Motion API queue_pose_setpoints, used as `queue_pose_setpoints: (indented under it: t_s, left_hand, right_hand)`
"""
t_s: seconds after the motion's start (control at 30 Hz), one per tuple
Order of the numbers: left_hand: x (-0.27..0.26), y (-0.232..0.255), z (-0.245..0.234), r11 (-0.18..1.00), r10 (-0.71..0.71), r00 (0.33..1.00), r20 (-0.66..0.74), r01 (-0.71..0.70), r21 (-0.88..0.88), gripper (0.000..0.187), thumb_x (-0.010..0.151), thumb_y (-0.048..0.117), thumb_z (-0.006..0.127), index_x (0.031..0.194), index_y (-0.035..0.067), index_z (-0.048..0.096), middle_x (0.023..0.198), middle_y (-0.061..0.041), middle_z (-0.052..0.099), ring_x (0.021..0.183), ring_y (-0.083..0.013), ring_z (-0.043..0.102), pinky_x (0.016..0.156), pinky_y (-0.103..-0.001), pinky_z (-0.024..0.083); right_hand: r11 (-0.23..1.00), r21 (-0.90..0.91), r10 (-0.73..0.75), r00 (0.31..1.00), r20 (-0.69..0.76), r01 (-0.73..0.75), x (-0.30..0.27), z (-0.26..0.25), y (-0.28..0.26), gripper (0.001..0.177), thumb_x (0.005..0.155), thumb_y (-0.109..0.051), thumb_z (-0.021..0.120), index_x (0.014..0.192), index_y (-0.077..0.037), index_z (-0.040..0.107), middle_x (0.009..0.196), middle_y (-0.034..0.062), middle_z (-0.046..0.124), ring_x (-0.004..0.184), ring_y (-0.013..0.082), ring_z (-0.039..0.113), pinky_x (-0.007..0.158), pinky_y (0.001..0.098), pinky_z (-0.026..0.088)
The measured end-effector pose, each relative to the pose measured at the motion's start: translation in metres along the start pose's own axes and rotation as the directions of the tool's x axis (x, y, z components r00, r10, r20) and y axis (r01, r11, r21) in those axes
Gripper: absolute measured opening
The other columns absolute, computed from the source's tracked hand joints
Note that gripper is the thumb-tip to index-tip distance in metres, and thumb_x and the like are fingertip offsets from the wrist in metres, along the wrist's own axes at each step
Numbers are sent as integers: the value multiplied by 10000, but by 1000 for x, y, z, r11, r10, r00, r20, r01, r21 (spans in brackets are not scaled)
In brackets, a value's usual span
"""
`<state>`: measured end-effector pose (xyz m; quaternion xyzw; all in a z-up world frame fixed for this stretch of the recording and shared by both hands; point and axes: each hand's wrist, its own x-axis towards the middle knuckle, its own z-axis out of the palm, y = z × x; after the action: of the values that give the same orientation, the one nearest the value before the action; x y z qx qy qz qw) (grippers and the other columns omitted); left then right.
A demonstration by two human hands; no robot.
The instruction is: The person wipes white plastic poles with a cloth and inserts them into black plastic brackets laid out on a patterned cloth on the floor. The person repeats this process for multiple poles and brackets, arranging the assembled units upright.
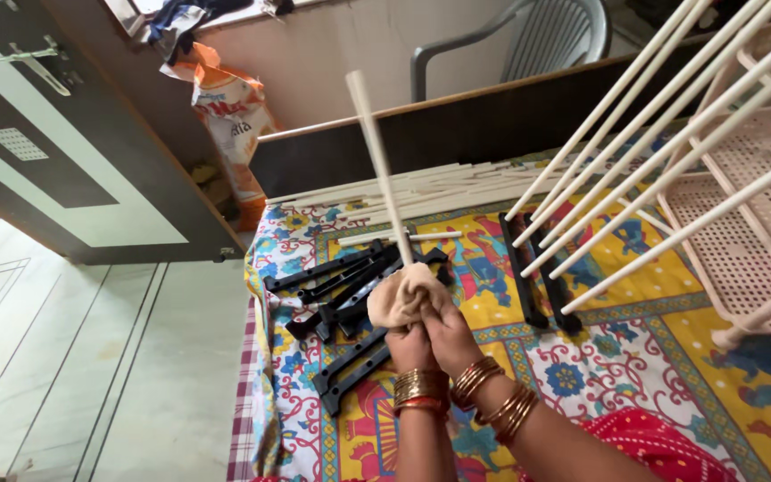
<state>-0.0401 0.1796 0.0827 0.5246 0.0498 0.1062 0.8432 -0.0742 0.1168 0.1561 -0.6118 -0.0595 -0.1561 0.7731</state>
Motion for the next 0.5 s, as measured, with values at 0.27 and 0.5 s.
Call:
queue_pose_setpoints:
  t_s: [0.27, 0.5]
  left_hand:
    - [-17, 32, -12, 984, -51, 998, 46, 42, 170, 172, 957, 142, 750, 915, -24, 773, 701, -33, 686, 537, -46, 549, 469, -229, 420]
    - [-27, 76, -29, 945, -196, 959, 203, 129, 300, 146, 909, 144, 760, 873, 5, 728, 748, -61, 753, 534, -62, 585, 413, -221, 379]
  right_hand:
    - [948, 222, 251, 966, -68, -231, 19, -7, 18, 164, 1084, -134, 579, 1235, -113, 638, 821, -45, 541, 580, 43, 400, 463, 201, 324]
    - [862, 484, 243, 960, -138, -149, 60, -29, -12, 257, 990, -41, 507, 1228, -61, 603, 1034, 15, 681, 868, 119, 688, 753, 255, 611]
